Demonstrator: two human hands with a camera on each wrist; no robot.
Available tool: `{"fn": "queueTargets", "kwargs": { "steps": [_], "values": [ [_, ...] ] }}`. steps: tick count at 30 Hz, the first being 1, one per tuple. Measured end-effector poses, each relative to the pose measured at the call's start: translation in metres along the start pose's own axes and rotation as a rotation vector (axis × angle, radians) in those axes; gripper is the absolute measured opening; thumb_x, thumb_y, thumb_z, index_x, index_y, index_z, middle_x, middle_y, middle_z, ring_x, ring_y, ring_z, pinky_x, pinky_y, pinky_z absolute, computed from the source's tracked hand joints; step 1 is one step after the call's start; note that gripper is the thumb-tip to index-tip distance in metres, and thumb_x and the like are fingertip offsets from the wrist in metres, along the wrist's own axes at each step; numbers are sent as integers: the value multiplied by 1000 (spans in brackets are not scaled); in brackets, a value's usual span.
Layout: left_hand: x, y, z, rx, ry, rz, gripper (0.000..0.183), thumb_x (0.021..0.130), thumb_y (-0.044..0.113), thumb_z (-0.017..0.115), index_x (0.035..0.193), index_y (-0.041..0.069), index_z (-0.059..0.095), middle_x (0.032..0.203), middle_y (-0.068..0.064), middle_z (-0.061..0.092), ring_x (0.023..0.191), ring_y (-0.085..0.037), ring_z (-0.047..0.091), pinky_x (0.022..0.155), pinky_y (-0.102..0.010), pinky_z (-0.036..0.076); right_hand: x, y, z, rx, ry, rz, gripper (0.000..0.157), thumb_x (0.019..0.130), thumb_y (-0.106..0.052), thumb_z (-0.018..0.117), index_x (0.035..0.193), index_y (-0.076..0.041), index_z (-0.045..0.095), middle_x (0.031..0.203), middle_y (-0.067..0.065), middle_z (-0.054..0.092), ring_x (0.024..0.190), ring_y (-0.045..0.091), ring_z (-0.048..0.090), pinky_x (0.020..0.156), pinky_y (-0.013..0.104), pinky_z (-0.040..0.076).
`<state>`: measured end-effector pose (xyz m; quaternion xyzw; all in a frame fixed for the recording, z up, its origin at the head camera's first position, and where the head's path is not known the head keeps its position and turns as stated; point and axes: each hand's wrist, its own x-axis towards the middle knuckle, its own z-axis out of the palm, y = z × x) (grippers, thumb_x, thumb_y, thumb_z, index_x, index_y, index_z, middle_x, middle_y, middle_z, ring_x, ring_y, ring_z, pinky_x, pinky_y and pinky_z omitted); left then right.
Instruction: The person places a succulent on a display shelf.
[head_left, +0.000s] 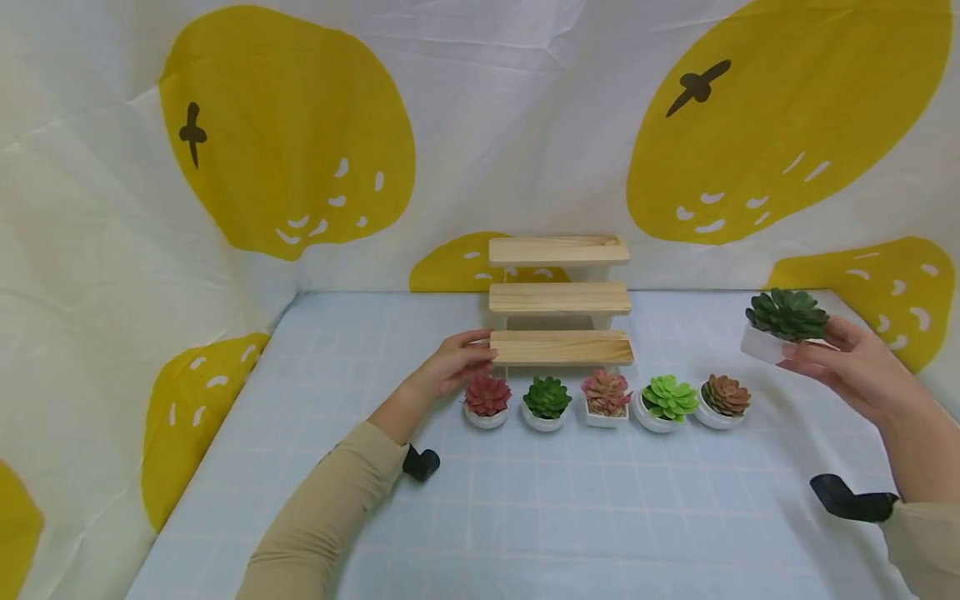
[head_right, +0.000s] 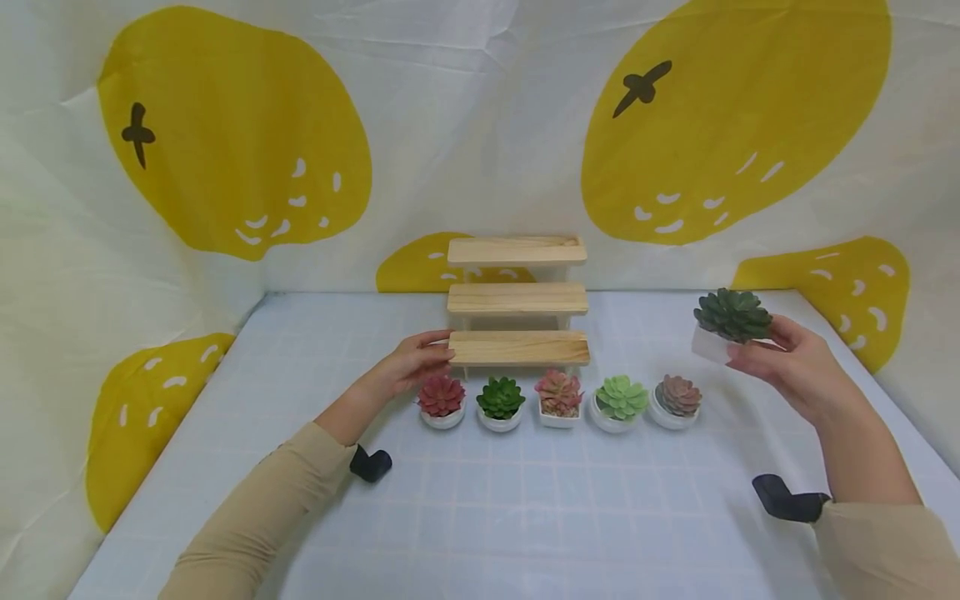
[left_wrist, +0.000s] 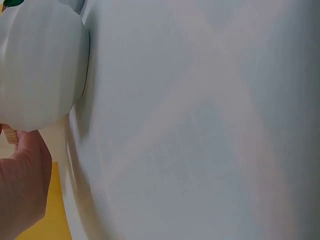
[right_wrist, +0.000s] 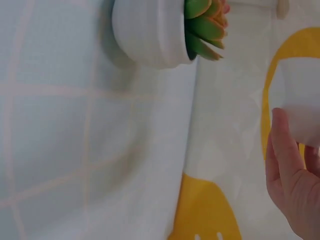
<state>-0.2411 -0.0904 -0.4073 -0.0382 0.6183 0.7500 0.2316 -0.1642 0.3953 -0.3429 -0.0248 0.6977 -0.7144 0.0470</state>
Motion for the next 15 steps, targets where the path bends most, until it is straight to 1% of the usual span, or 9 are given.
{"fn": "queueTargets", "kwargs": {
  "steps": [3,5,6,8,10,12,13,14,15],
  "values": [
    [0,0,1,-5,5,0,53,90,-5,53,140,-1,37,135,-25,44,77,-10,59,65,-17,52,6,-8,5,26,7,26,38,90,5,53,116,-22,48,105,-11,56,83,7,62,64,26,56],
    [0,1,1,-7,9,-3,53,90,-5,53,140,-1,37,135,-25,44,77,-10,58,65,-17,52,10,-15,9,50,28,65,42,90,4,55,120,-23,45,111,-10,49,85,6,61,63,28,57],
    [0,1,1,-7,10,-4,53,90,-5,53,140,-1,37,135,-25,44,77,-10,58,65,-17,52,12,-19,11,61,40,88,47,90,3,55,126,-23,42,114,-10,45,85,5,61,64,29,57],
    [1,1,2,-12,12,-7,53,90,-6,54,140,0,37,135,-24,44,77,-11,59,65,-17,53,16,-26,17,61,59,137,67,91,0,56,141,-30,26,136,-5,34,85,2,59,65,30,57],
    [1,1,2,-13,12,-7,53,90,-6,54,140,0,38,135,-25,44,76,-11,59,64,-17,53,21,-33,23,45,72,170,84,91,-3,57,149,-29,2,153,-2,12,84,0,59,66,29,57],
    [1,1,1,-13,13,-8,53,90,-6,54,140,-1,37,135,-25,44,75,-10,59,64,-18,53,26,-38,29,35,68,189,92,91,-3,57,148,-21,-14,156,-5,-10,84,-2,57,67,29,57],
    [1,0,1,-15,16,-10,53,90,-6,54,140,-1,38,135,-25,45,74,-10,59,64,-18,53,28,-41,32,25,60,191,93,91,-3,57,147,-17,-16,154,-7,-16,84,-3,57,68,29,56],
    [2,0,0,-15,20,-12,53,90,-6,54,140,-1,38,135,-25,45,73,-10,60,64,-18,53,30,-43,35,5,56,186,92,91,-4,57,148,-17,-14,155,-6,-12,84,-3,56,68,28,56],
    [2,0,0,-13,20,-11,53,90,-6,54,140,-1,37,135,-25,45,72,-10,60,63,-18,53,31,-44,38,-6,52,175,91,91,-3,58,149,-18,-11,156,-3,-3,85,-2,57,68,28,56]
  ]
}}
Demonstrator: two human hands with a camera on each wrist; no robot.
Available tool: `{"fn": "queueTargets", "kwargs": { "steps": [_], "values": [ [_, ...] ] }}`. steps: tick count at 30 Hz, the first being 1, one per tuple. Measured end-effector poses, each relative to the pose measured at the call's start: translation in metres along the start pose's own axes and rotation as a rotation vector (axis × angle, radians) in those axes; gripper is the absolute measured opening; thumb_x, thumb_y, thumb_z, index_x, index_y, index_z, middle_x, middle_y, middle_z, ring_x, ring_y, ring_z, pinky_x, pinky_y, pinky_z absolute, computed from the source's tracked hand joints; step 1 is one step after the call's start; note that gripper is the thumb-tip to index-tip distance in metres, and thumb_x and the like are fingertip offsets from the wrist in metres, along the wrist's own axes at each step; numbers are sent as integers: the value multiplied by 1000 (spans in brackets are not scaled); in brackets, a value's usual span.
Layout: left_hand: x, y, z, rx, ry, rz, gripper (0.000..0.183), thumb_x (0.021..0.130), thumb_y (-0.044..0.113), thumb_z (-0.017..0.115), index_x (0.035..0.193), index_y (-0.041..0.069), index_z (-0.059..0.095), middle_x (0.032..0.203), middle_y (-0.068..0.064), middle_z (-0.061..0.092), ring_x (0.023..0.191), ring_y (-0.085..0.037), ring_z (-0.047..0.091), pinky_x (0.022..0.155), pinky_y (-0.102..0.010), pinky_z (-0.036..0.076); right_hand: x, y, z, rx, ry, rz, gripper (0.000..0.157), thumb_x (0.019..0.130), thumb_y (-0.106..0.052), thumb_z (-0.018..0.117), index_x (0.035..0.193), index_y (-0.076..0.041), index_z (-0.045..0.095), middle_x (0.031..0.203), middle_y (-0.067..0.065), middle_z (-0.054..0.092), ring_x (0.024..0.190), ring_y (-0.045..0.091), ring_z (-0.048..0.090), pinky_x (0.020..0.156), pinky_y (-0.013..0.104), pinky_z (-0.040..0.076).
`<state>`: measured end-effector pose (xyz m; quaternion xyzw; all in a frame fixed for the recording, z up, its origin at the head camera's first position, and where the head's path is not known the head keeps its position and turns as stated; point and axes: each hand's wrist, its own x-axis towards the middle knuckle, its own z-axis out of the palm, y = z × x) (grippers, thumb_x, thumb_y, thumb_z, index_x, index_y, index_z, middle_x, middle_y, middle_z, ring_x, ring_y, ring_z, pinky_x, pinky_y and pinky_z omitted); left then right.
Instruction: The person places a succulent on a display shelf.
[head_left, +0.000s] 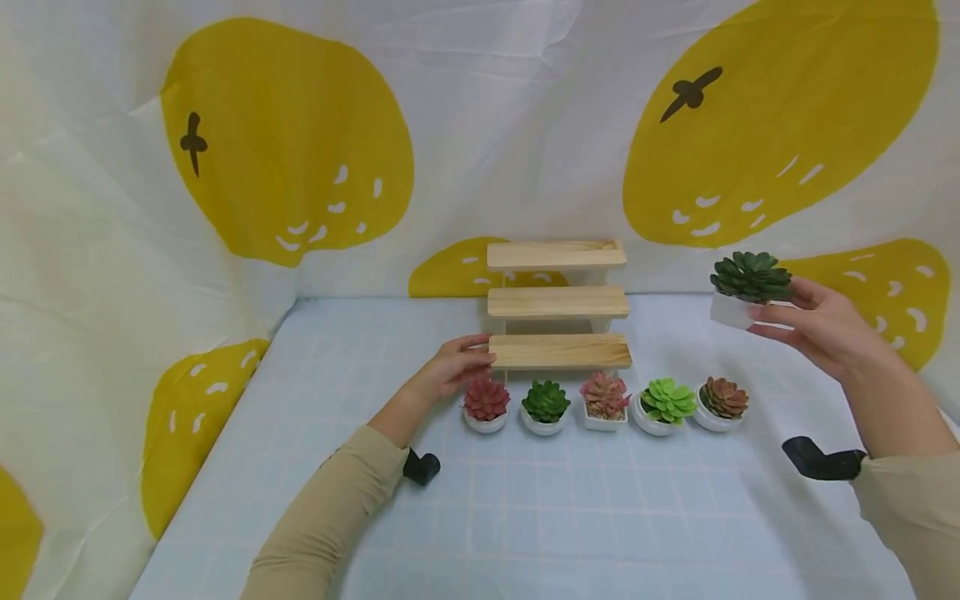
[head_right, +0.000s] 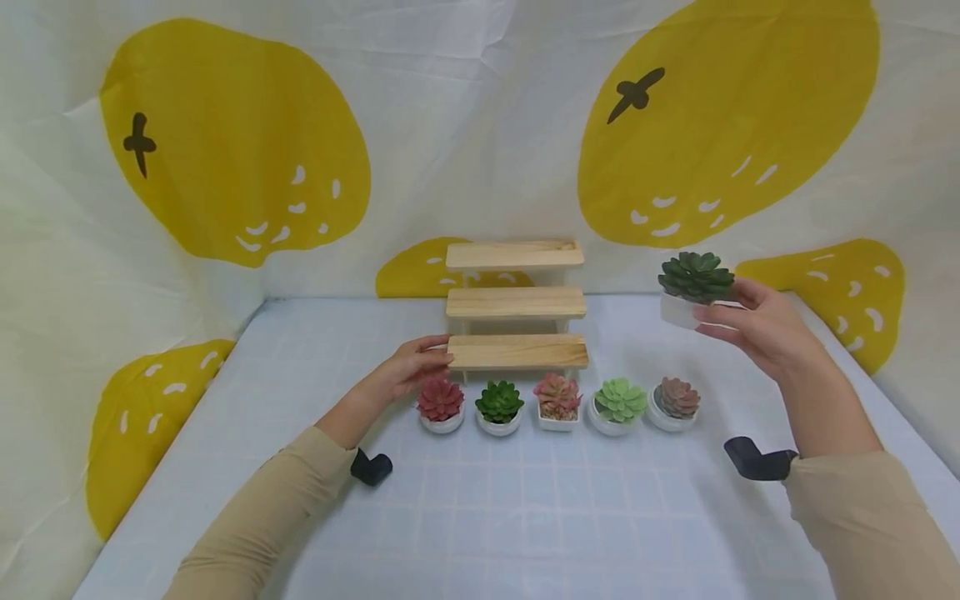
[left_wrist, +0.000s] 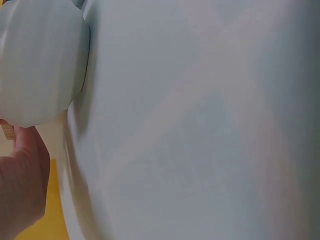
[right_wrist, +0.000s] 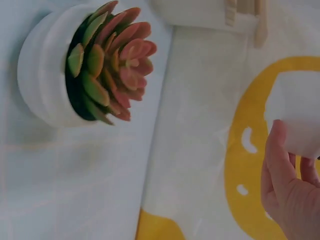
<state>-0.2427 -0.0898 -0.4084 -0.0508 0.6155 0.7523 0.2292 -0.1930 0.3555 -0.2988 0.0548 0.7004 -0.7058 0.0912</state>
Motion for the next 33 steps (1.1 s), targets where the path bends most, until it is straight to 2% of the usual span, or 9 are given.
{"fn": "queueTargets", "kwargs": {
  "steps": [2,4,6,9,24,26,28,31,33],
  "values": [
    [0,-1,-1,-1,9,-5,53,90,-6,54,140,-1,38,134,-25,46,71,-9,60,63,-18,53,3,-3,6,-3,-11,-32,82,91,-1,57,150,-22,6,149,1,20,86,1,58,67,27,56],
    [1,-2,-1,0,14,-7,53,89,-5,55,139,0,39,133,-24,46,71,-9,60,63,-19,53,5,-6,11,-19,-10,-65,65,90,-1,58,143,-22,26,130,-3,38,86,3,58,66,27,56],
    [1,-2,-1,3,12,1,53,89,-6,55,139,-1,39,133,-25,46,72,-9,60,63,-19,53,7,-9,17,-31,-11,-92,49,89,-1,60,130,-20,39,114,-7,46,86,4,59,66,27,56],
    [1,-2,-1,2,17,2,52,89,-6,55,138,-1,40,132,-25,47,71,-10,60,63,-19,53,11,-13,26,-54,-16,-109,42,88,-2,62,121,-21,45,113,-6,46,87,4,59,66,27,56],
    [-1,-1,-3,13,29,1,50,89,-5,57,136,-2,42,128,-24,50,74,-11,60,65,-20,54,32,-33,71,-47,-21,-109,51,85,-6,67,128,-13,39,113,1,39,92,8,55,68,26,56],
    [-1,-1,-3,13,24,1,51,88,-6,57,137,-2,42,129,-24,50,75,-11,61,65,-20,54,34,-35,76,-60,-18,-92,62,85,-8,67,137,-13,32,114,1,37,94,8,54,69,25,56],
    [0,-1,-3,15,17,5,51,89,-6,56,137,-2,41,130,-25,49,76,-11,61,66,-20,54,36,-38,80,-68,-18,-80,78,85,-10,67,146,-10,19,115,1,36,93,8,54,70,24,55],
    [1,-1,-2,13,13,7,51,89,-6,56,137,-1,42,131,-25,48,76,-11,61,66,-19,54,39,-41,87,-60,-18,-73,94,85,-10,68,149,-5,-1,114,2,34,90,7,56,70,24,55],
    [2,-1,-2,16,12,9,51,89,-6,56,137,-1,42,131,-25,48,77,-11,61,66,-19,54,42,-43,92,-53,-18,-81,90,85,-10,68,149,-5,6,112,4,36,88,7,57,70,24,55]
  ]
}}
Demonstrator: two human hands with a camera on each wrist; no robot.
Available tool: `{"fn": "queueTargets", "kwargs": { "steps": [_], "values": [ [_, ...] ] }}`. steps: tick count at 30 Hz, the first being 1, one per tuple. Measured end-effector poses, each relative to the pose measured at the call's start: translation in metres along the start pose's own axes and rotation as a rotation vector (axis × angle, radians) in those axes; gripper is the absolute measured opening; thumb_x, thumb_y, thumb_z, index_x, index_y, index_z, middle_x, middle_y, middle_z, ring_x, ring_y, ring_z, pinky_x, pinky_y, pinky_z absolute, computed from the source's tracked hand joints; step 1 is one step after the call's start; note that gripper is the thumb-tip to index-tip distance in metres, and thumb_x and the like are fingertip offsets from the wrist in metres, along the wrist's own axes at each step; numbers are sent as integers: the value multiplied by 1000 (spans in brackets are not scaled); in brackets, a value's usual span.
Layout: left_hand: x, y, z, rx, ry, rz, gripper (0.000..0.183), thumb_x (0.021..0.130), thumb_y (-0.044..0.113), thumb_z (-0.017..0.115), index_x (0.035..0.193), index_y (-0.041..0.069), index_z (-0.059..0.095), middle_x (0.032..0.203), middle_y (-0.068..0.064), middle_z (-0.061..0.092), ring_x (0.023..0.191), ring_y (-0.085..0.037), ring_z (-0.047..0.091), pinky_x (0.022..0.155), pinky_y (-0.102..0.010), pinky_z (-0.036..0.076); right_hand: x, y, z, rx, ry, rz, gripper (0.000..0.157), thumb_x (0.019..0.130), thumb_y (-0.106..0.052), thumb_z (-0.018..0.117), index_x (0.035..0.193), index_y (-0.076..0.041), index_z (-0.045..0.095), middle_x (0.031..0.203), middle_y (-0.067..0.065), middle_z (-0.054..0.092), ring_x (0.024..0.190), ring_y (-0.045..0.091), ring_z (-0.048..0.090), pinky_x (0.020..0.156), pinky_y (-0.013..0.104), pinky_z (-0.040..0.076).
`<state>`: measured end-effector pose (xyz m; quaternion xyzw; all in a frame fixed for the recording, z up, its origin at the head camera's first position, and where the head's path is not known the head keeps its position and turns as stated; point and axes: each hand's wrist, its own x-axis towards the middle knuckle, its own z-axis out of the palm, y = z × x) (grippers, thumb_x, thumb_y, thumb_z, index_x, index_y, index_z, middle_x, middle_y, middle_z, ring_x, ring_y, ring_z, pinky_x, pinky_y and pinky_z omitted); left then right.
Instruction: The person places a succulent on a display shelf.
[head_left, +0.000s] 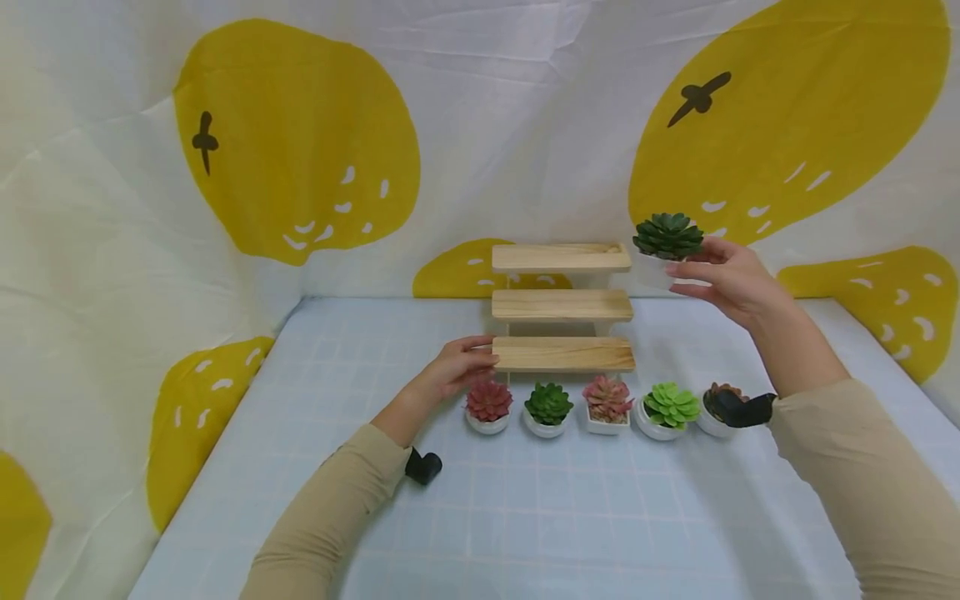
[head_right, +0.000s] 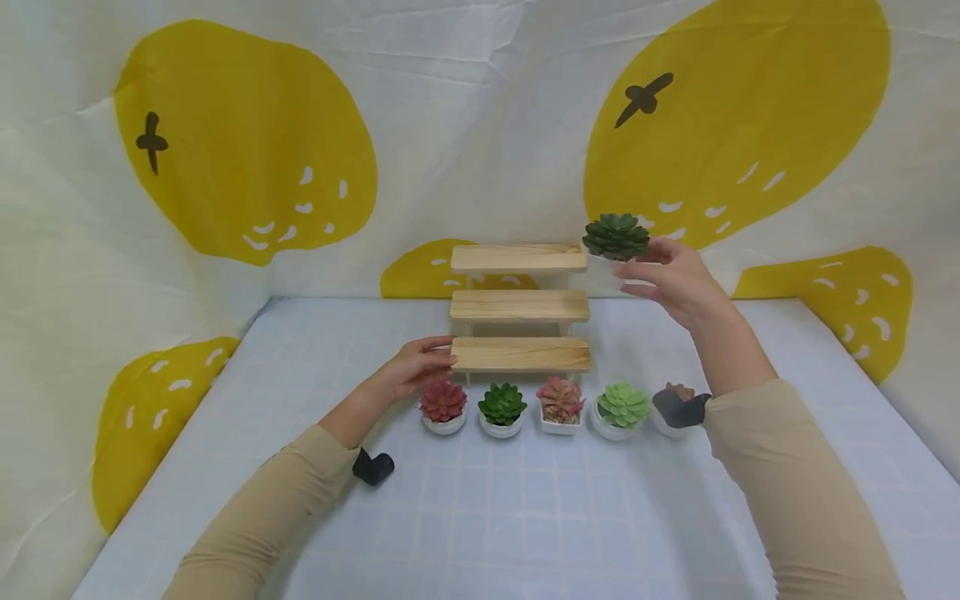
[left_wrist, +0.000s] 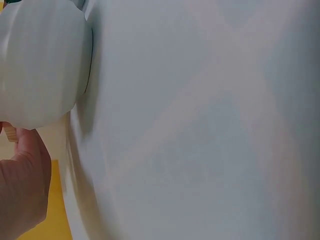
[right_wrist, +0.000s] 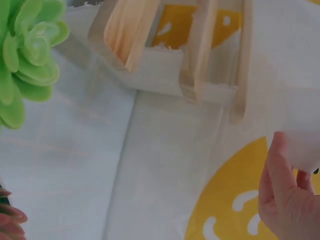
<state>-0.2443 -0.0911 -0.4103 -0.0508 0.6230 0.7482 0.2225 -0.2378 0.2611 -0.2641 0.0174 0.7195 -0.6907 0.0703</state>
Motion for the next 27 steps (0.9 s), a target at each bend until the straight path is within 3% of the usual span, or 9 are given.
{"fn": "queueTargets", "kwargs": {
  "steps": [5,7,9,14,21,25,27],
  "values": [
    [1,0,0,10,10,-3,51,89,-6,56,137,-1,42,131,-24,49,77,-11,61,66,-20,54,8,-3,14,-15,-7,-25,79,84,-9,68,143,-2,16,110,5,38,89,9,55,71,24,55],
    [1,-1,0,10,13,-3,50,89,-6,56,137,-1,42,131,-25,49,77,-11,61,66,-20,54,11,-4,20,-19,-12,-30,83,84,-10,68,145,-1,13,111,4,37,91,11,53,71,24,55],
    [0,-1,0,7,15,-5,51,89,-6,56,137,-1,42,131,-25,49,76,-11,61,66,-20,54,14,-5,27,-16,-13,-35,80,84,-10,69,144,-1,18,111,4,38,93,12,51,72,24,55],
    [0,-2,0,-1,19,-2,50,89,-6,56,137,-1,43,130,-25,49,76,-11,61,66,-20,54,22,-5,44,16,-14,-55,54,81,-9,72,124,-4,38,105,5,42,92,14,52,77,28,54],
    [1,-3,2,-17,18,-11,50,89,-5,56,137,0,42,132,-23,49,77,-11,61,66,-20,54,34,-8,70,61,-43,-53,64,82,-1,68,134,2,30,104,7,40,87,15,54,77,30,55],
    [1,-2,2,-24,16,-4,50,89,-6,55,137,-1,42,132,-24,48,76,-11,60,64,-20,53,41,-10,84,71,-64,-59,65,83,1,67,136,3,31,104,8,40,88,17,54,82,33,53],
    [1,-2,1,-22,13,0,50,89,-7,54,137,-2,41,132,-25,47,75,-10,60,63,-19,53,44,-12,90,77,-77,-57,74,83,2,65,144,1,23,108,7,39,92,17,53,88,35,50]
  ]
}}
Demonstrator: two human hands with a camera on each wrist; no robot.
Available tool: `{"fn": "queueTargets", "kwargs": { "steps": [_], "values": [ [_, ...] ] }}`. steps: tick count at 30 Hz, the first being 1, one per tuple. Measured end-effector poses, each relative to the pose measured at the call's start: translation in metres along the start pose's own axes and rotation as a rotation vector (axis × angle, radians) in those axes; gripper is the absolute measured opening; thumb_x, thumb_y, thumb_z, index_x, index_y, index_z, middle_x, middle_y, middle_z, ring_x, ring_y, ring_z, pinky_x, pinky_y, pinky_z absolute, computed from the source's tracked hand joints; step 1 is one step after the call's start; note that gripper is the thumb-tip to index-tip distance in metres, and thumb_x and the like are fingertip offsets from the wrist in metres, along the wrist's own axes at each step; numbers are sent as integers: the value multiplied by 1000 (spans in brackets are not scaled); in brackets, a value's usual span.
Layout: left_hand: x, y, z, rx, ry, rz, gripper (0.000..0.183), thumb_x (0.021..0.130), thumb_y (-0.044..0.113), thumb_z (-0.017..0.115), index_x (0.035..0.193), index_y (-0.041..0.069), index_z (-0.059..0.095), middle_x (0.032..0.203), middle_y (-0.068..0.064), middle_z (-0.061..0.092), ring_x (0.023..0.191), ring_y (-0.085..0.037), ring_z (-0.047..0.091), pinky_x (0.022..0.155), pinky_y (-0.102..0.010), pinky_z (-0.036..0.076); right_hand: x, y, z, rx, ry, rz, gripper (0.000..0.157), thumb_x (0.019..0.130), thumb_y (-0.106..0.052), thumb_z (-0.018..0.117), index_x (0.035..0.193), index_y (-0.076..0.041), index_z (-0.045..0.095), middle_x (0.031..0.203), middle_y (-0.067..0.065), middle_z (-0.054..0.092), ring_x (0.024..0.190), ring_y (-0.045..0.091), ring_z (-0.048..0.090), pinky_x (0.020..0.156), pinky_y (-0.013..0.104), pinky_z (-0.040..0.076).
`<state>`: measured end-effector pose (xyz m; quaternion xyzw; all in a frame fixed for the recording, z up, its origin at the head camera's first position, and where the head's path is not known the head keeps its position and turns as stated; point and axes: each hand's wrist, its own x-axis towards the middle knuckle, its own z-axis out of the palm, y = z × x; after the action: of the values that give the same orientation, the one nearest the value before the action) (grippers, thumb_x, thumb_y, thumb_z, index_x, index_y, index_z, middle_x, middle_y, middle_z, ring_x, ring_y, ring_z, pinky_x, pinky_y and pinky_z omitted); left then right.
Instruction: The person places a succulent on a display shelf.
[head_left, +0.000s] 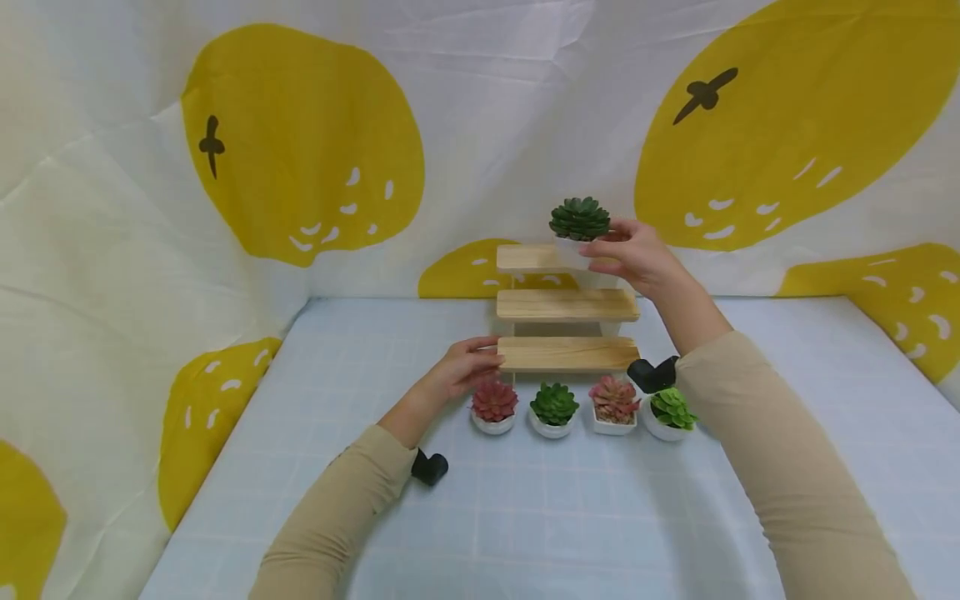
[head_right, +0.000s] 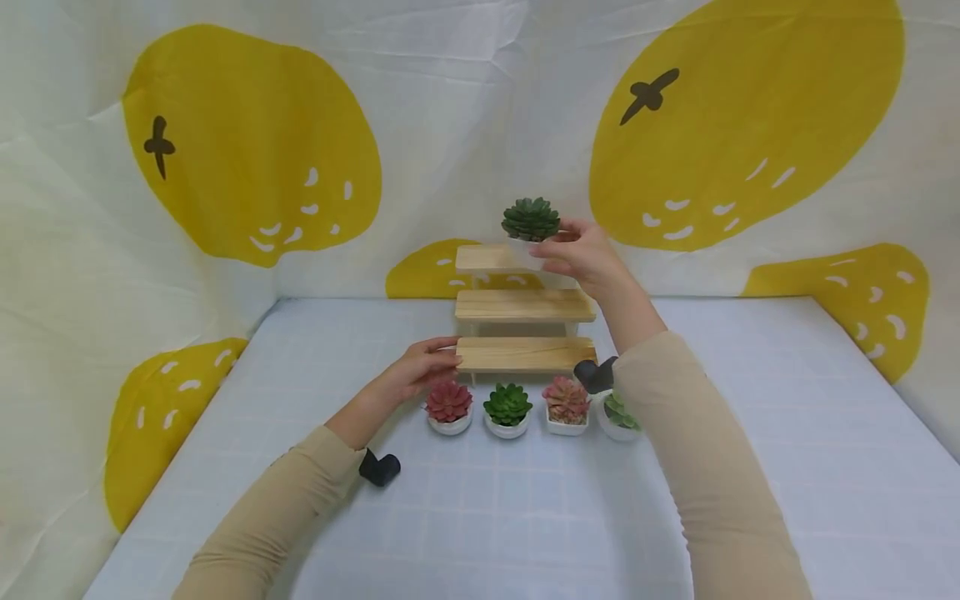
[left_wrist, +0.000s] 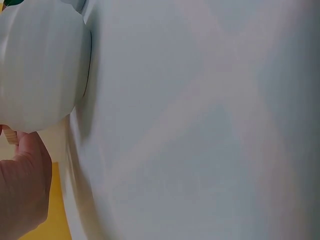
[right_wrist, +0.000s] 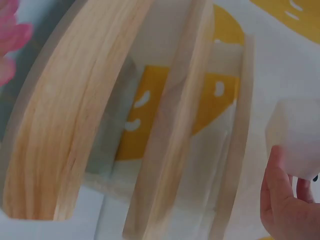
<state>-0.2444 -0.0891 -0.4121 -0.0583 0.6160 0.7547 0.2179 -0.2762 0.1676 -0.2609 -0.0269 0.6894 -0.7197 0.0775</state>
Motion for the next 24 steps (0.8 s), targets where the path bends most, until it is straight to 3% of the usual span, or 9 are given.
{"fn": "queueTargets", "kwargs": {
  "steps": [5,14,18,24],
  "values": [
    [-1,2,0,8,4,0,51,89,-7,54,137,-2,41,132,-25,48,75,-10,60,63,-19,53,11,-2,16,-10,-9,13,83,84,3,63,149,-1,10,124,11,35,102,21,52,96,38,42],
    [-2,3,1,10,16,-15,50,89,-7,55,136,-2,43,130,-24,50,74,-11,60,64,-20,54,29,7,40,-44,16,29,81,84,3,63,148,0,13,139,21,31,115,29,46,98,38,42],
    [-1,3,1,11,23,-23,50,88,-7,56,136,-1,43,129,-23,51,75,-11,60,64,-21,54,32,11,47,-70,38,9,78,83,1,66,146,1,19,135,20,35,112,28,47,96,39,44],
    [0,2,0,1,26,-28,50,88,-6,57,136,0,44,129,-23,51,75,-12,60,64,-21,54,37,15,54,-72,89,-31,66,82,2,67,139,4,34,110,12,44,87,18,53,90,35,49]
  ]
}}
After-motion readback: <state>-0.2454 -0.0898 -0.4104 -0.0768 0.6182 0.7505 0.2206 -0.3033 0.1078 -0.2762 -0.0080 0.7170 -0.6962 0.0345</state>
